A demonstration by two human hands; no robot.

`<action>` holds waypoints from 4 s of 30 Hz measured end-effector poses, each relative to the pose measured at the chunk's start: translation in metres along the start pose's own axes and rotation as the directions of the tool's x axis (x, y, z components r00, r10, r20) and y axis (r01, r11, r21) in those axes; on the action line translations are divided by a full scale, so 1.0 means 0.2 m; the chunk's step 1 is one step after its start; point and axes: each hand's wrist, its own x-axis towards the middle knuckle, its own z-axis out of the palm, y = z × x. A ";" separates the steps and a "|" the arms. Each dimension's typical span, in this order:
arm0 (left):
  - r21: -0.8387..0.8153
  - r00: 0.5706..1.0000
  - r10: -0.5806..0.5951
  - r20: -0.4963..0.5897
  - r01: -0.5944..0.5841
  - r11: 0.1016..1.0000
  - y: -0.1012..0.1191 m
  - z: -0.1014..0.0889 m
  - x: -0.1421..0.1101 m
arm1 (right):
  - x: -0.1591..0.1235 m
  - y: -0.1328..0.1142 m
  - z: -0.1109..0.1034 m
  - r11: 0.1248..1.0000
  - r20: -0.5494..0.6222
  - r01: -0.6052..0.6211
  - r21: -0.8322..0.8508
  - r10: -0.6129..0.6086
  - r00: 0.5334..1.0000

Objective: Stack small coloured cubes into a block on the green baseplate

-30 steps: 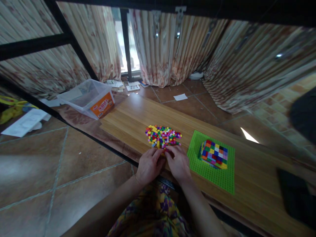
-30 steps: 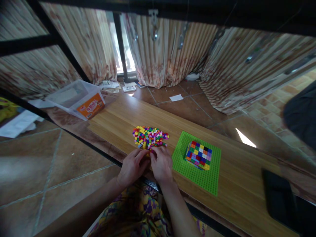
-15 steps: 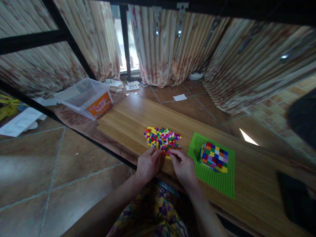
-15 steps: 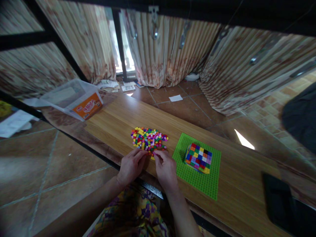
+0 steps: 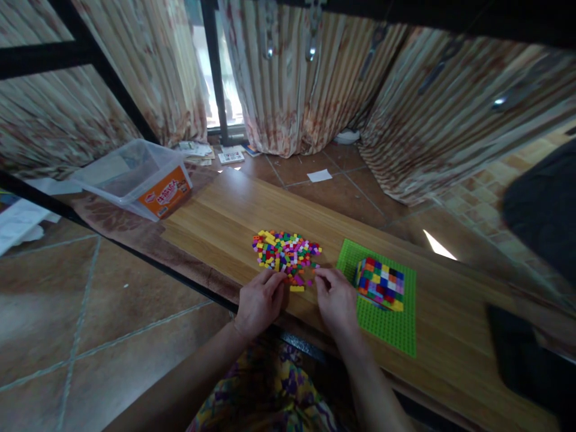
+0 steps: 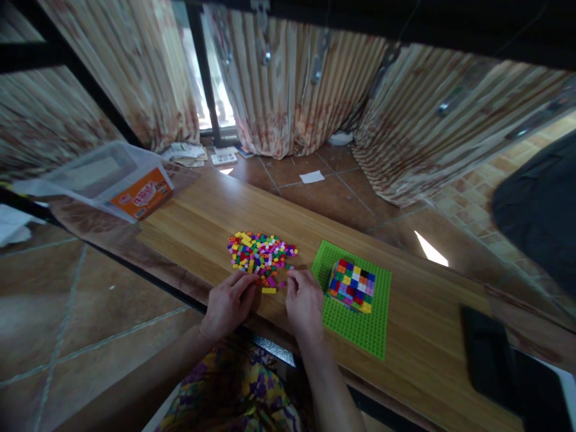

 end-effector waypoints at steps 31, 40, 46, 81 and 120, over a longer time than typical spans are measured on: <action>0.055 0.999 0.027 -0.029 -0.026 0.998 -0.02 0.02 0.00 | -0.11 -0.04 0.00 0.996 0.043 0.035 -0.087 -0.032 0.999; 0.012 0.999 0.035 -0.021 -0.034 0.999 -0.02 0.02 0.00 | 0.02 -0.01 0.02 0.996 0.014 0.000 -0.084 0.001 1.000; 0.004 0.999 0.042 -0.008 -0.042 0.999 -0.03 0.02 -0.01 | 0.24 0.02 0.04 0.978 -0.036 -0.105 -0.179 0.100 0.994; -0.323 0.999 0.014 0.040 0.000 0.946 0.21 -0.03 -0.02 | -0.28 0.09 -0.33 0.996 -0.198 -0.091 0.027 0.094 0.976; -0.596 0.916 0.244 0.320 -0.005 0.803 0.72 0.36 0.11 | -0.18 0.32 -0.40 0.724 -0.285 -0.330 0.606 0.585 0.759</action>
